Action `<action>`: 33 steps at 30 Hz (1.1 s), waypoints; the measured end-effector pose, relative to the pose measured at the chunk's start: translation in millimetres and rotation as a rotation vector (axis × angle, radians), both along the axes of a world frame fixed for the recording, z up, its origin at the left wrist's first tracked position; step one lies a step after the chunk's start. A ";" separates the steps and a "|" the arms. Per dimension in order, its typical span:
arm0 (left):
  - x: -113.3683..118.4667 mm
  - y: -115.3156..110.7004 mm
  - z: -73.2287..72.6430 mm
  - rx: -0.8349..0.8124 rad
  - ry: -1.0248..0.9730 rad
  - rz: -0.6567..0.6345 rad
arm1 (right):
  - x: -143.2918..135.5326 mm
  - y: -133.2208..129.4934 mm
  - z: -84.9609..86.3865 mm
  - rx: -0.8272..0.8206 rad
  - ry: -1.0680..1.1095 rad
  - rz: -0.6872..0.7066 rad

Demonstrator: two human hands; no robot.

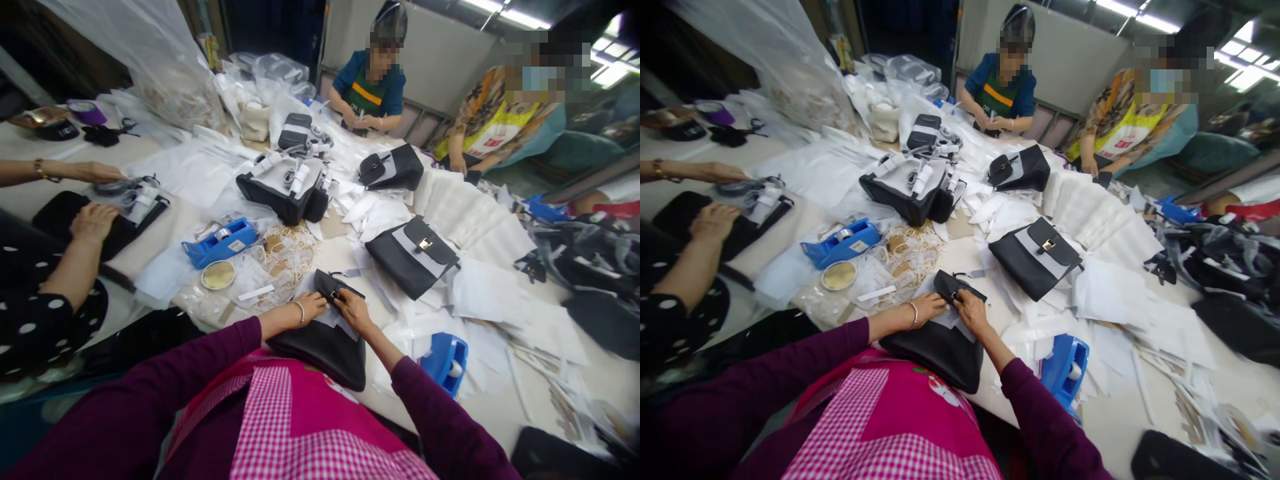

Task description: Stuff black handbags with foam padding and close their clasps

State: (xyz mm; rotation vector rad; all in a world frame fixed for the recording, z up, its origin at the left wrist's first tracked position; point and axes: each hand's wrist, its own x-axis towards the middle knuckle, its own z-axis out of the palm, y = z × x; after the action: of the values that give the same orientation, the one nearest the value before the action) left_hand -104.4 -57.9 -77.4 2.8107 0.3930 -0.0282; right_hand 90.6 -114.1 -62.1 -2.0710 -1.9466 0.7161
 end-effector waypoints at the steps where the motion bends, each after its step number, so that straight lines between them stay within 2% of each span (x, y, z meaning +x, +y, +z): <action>1: -0.3 -0.7 0.7 -0.004 0.002 -0.004 | 0.2 3.6 0.7 -0.020 0.021 0.046; 5: -3.3 -4.5 2.4 -0.005 -0.011 0.003 | -1.9 16.2 1.2 -0.106 0.156 0.118; 11: -13.9 -9.0 1.3 -0.015 -0.063 0.018 | 0.7 24.1 -10.0 -0.433 0.517 0.018; 16: -13.8 -10.6 -4.3 -0.028 -0.061 0.008 | 6.8 26.3 -19.3 -0.513 0.627 0.075; 22: -14.1 -13.5 -6.9 -0.032 -0.081 0.046 | 2.2 23.6 -17.6 -0.470 0.448 0.146; 28: -16.3 -15.7 -10.9 -0.031 -0.111 0.050 | -7.5 19.1 -8.9 -0.291 0.104 0.319; 33: -17.7 -15.3 -12.3 -0.044 -0.127 0.040 | -13.8 16.9 -6.6 -0.310 -0.071 0.364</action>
State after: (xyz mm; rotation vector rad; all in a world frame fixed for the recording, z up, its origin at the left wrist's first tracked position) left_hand -122.1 -73.2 -89.6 2.7425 0.4130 0.1472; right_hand 76.8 -97.2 -68.8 -1.9379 -2.4203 1.0931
